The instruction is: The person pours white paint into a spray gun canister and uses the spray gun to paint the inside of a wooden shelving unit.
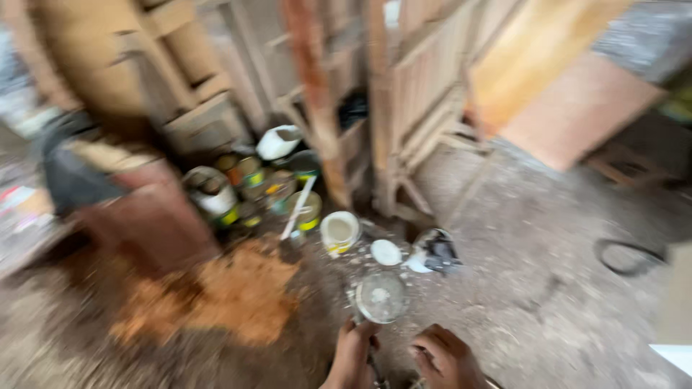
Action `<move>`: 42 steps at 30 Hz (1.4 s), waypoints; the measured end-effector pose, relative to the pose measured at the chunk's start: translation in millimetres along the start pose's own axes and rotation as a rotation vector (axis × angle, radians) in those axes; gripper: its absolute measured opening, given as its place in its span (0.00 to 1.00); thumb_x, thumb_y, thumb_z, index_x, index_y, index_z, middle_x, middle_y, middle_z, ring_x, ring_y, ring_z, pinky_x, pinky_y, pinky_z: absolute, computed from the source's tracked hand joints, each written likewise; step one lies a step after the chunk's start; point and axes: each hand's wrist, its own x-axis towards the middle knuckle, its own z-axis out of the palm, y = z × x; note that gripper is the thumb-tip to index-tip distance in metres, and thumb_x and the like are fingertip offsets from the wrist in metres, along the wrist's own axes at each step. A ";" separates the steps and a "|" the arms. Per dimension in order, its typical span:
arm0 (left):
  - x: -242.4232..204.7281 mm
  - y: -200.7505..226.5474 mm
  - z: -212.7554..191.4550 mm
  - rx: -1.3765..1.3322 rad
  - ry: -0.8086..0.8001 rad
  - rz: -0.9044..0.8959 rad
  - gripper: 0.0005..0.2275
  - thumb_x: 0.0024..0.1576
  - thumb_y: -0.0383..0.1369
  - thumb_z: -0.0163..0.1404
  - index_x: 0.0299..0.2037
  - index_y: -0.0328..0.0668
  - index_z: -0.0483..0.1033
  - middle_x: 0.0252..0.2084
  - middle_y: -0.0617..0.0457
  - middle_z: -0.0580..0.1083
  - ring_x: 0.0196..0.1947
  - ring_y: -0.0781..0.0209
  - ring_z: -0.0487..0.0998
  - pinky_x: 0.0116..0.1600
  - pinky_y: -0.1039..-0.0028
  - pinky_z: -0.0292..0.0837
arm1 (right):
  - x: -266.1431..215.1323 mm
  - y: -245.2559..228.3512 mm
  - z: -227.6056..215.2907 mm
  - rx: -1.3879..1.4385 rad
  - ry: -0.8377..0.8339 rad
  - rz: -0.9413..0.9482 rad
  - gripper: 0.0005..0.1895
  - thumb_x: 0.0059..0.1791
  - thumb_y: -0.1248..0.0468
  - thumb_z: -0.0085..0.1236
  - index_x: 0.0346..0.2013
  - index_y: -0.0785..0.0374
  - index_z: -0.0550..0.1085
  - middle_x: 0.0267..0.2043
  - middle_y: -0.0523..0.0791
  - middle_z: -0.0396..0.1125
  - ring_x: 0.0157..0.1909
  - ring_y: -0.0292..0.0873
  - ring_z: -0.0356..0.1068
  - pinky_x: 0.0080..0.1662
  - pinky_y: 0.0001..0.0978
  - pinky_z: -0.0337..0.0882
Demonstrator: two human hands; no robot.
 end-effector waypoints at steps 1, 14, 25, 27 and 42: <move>14.2 -5.8 3.9 -0.003 -0.026 -0.010 0.10 0.45 0.27 0.54 0.37 0.34 0.75 0.25 0.50 0.71 0.22 0.59 0.69 0.27 0.67 0.64 | -4.1 3.4 -5.4 0.010 0.018 0.024 0.05 0.45 0.68 0.65 0.33 0.63 0.77 0.33 0.48 0.72 0.36 0.49 0.76 0.38 0.41 0.75; 88.8 -59.5 201.4 0.557 -0.493 -0.193 0.17 0.49 0.33 0.59 0.47 0.32 0.80 0.26 0.46 0.74 0.21 0.60 0.72 0.29 0.70 0.65 | -41.1 98.5 -123.3 0.078 0.662 0.251 0.05 0.44 0.73 0.64 0.33 0.66 0.78 0.33 0.47 0.74 0.32 0.43 0.79 0.34 0.35 0.78; 76.6 -100.0 542.2 0.443 -0.558 -0.298 0.10 0.51 0.27 0.56 0.42 0.35 0.72 0.32 0.52 0.70 0.31 0.62 0.70 0.37 0.69 0.64 | -30.2 276.3 -370.5 0.025 0.884 0.288 0.05 0.45 0.73 0.62 0.35 0.68 0.77 0.36 0.48 0.74 0.34 0.42 0.78 0.36 0.32 0.77; 77.1 -107.3 585.4 0.409 -0.621 -0.243 0.09 0.51 0.27 0.55 0.41 0.36 0.73 0.32 0.52 0.71 0.31 0.63 0.70 0.38 0.70 0.63 | -27.4 307.7 -410.7 -0.009 0.880 0.255 0.06 0.45 0.72 0.63 0.35 0.66 0.77 0.36 0.48 0.75 0.35 0.41 0.79 0.36 0.30 0.78; 286.6 -170.1 919.3 0.422 -0.651 -0.328 0.09 0.50 0.26 0.57 0.39 0.39 0.73 0.30 0.55 0.70 0.27 0.67 0.68 0.34 0.74 0.64 | 103.0 546.7 -629.2 0.009 1.022 0.342 0.05 0.45 0.73 0.63 0.36 0.67 0.77 0.35 0.46 0.73 0.34 0.41 0.75 0.35 0.30 0.76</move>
